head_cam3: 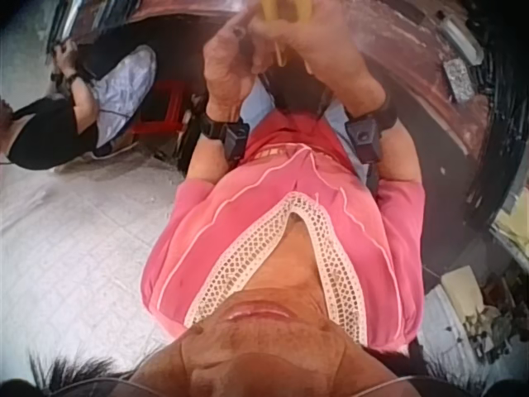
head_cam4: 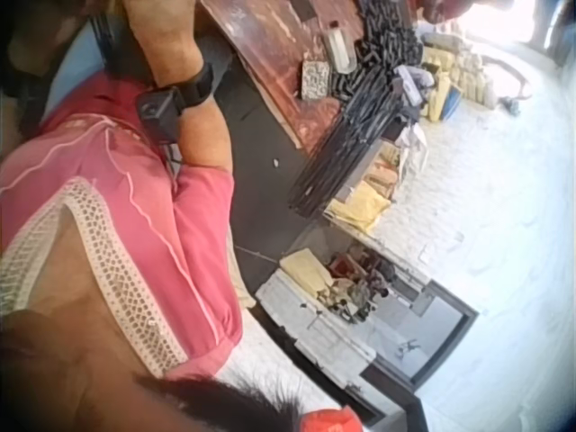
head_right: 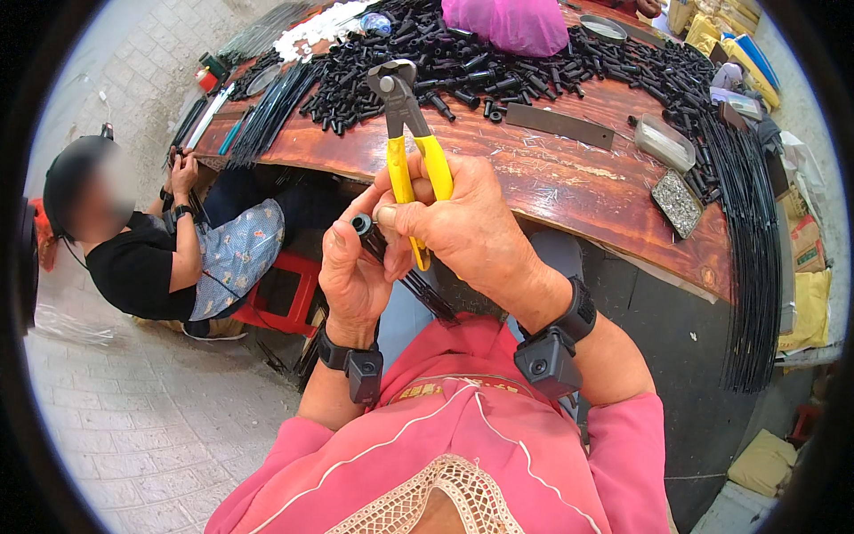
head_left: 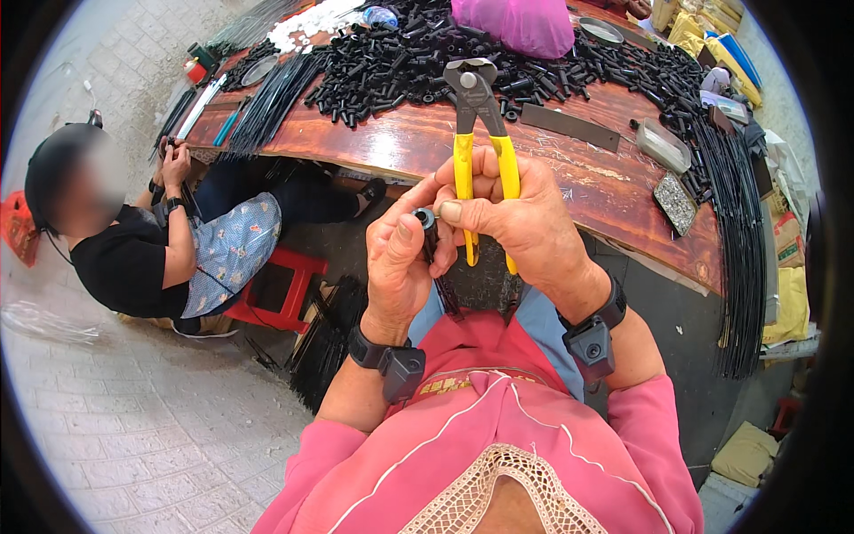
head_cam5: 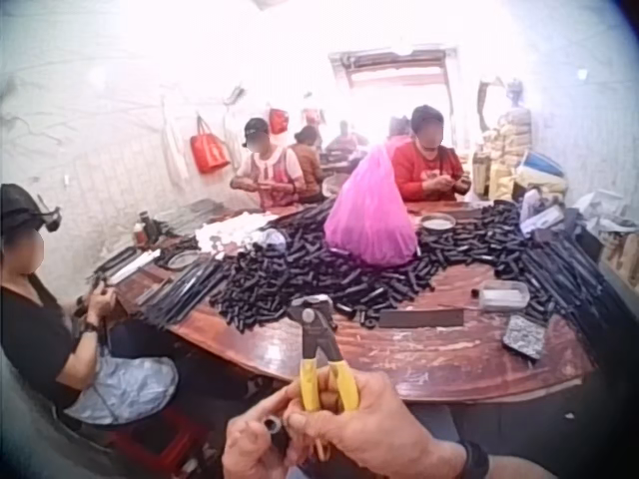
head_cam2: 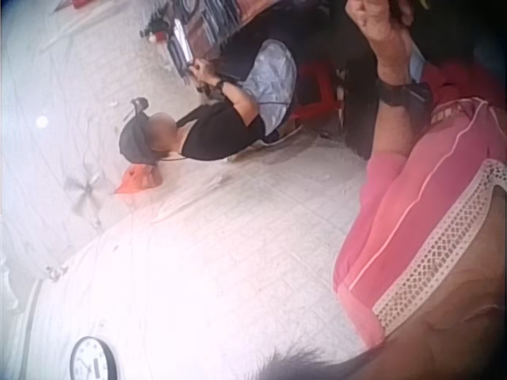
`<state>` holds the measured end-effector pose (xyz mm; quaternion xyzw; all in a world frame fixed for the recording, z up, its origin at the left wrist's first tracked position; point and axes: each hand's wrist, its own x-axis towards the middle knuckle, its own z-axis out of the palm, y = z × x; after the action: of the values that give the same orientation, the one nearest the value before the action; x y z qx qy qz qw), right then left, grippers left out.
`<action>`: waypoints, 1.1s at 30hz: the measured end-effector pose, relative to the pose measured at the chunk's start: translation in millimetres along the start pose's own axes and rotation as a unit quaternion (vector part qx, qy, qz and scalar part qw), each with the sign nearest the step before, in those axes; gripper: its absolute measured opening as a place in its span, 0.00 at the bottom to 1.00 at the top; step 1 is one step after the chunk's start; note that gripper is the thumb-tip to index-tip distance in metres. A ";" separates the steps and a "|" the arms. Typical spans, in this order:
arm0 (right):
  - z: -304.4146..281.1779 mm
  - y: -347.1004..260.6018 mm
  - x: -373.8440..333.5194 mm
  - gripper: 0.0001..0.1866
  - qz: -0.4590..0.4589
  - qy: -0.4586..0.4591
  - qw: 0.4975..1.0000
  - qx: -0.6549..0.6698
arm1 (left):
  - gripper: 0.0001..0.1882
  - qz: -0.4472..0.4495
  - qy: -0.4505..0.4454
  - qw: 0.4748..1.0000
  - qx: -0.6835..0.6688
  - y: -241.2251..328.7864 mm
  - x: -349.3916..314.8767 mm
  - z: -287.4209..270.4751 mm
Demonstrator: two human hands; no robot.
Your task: Assembling bundles of long black rods and securing them with plastic connectors using pliers.
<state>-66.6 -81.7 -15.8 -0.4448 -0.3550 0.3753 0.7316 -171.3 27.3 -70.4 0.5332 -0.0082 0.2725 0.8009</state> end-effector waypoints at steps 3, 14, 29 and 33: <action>0.1 -0.9 -1.2 0.08 -0.004 0.005 1.000 0.012 | 0.45 0.010 0.011 1.000 0.020 0.6 0.9 4.1; 3.3 0.3 -3.7 0.10 -0.015 0.017 1.000 -0.006 | 0.46 0.002 0.025 1.000 0.011 0.3 -1.1 2.7; 6.0 -6.3 -16.2 0.10 -0.034 0.008 0.995 -0.096 | 0.41 -0.046 -0.013 0.999 -0.006 5.3 -3.1 4.3; -14.3 -2.5 -3.0 0.11 -0.019 -0.035 0.992 -0.121 | 0.42 -0.042 0.015 0.999 0.023 5.0 -2.1 9.5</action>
<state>-55.2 -90.6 -19.1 -0.5097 -0.4313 0.3308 0.6669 -172.7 19.7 -62.7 0.5470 0.0322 0.2470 0.7992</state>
